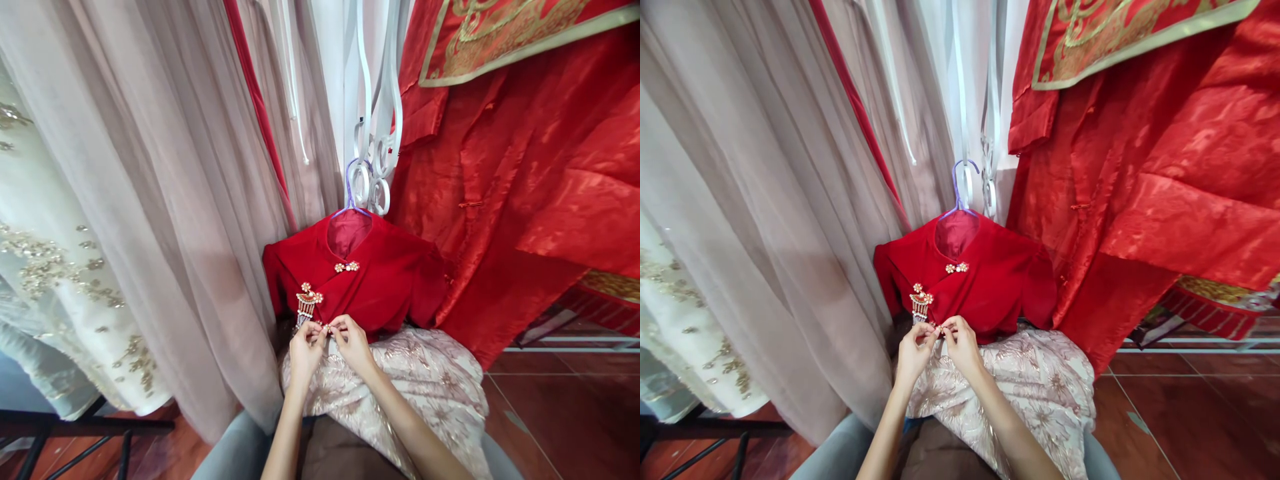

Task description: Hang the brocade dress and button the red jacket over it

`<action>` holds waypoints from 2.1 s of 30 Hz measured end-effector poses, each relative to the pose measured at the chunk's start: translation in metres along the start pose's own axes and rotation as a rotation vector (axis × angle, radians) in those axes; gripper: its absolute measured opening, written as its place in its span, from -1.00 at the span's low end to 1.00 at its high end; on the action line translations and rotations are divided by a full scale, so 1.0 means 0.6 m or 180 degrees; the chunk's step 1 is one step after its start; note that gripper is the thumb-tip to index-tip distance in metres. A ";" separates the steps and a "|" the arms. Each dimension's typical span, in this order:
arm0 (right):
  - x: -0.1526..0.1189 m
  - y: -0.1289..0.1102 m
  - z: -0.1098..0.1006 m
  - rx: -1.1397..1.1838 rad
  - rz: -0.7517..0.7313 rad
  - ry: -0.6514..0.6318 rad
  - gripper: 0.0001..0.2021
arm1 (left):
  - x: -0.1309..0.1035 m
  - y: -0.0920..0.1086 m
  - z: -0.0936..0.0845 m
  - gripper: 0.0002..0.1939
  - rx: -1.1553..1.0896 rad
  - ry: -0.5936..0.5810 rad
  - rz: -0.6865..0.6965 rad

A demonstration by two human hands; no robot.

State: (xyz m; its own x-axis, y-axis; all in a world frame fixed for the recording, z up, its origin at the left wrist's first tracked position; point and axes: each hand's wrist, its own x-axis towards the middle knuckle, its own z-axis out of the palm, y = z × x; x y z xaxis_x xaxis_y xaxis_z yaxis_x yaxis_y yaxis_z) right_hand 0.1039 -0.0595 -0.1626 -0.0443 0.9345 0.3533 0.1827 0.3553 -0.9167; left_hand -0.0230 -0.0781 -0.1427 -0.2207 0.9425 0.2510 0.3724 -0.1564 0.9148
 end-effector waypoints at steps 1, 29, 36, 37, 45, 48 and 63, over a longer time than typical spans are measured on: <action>0.001 -0.001 0.000 0.0012 0.0003 -0.0015 -0.92 | 0.000 0.001 0.000 -0.86 -0.0020 -0.0001 -0.0020; -0.008 0.012 -0.002 0.0199 -0.0026 -0.0013 -0.93 | 0.007 -0.009 0.003 -0.78 -0.0533 -0.0050 -0.0534; -0.010 0.011 -0.003 0.0177 -0.0071 0.0008 -0.94 | 0.007 -0.005 -0.001 -0.80 -0.0552 -0.0135 -0.0406; -0.010 0.011 -0.003 0.0175 -0.0073 0.0006 -0.94 | 0.007 -0.005 -0.001 -0.81 -0.0546 -0.0130 -0.0397; -0.010 0.007 -0.002 0.0178 -0.0070 -0.0017 -0.93 | 0.005 0.001 -0.003 -0.87 -0.0493 -0.0172 -0.0362; -0.011 0.007 -0.002 0.0189 -0.0069 0.0002 -0.93 | 0.005 0.000 -0.004 -0.87 -0.0487 -0.0189 -0.0352; -0.009 0.003 -0.030 0.0591 0.0268 -0.0383 -0.92 | 0.026 0.023 -0.013 -0.69 -0.0880 0.0092 -0.0324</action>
State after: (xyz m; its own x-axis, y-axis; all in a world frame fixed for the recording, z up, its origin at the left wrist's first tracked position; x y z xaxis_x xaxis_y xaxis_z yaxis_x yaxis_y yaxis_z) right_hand 0.1223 -0.0645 -0.1630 -0.1553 0.9531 0.2597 0.0074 0.2640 -0.9645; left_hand -0.0286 -0.0677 -0.1239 -0.2714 0.9493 0.1588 0.0883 -0.1397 0.9863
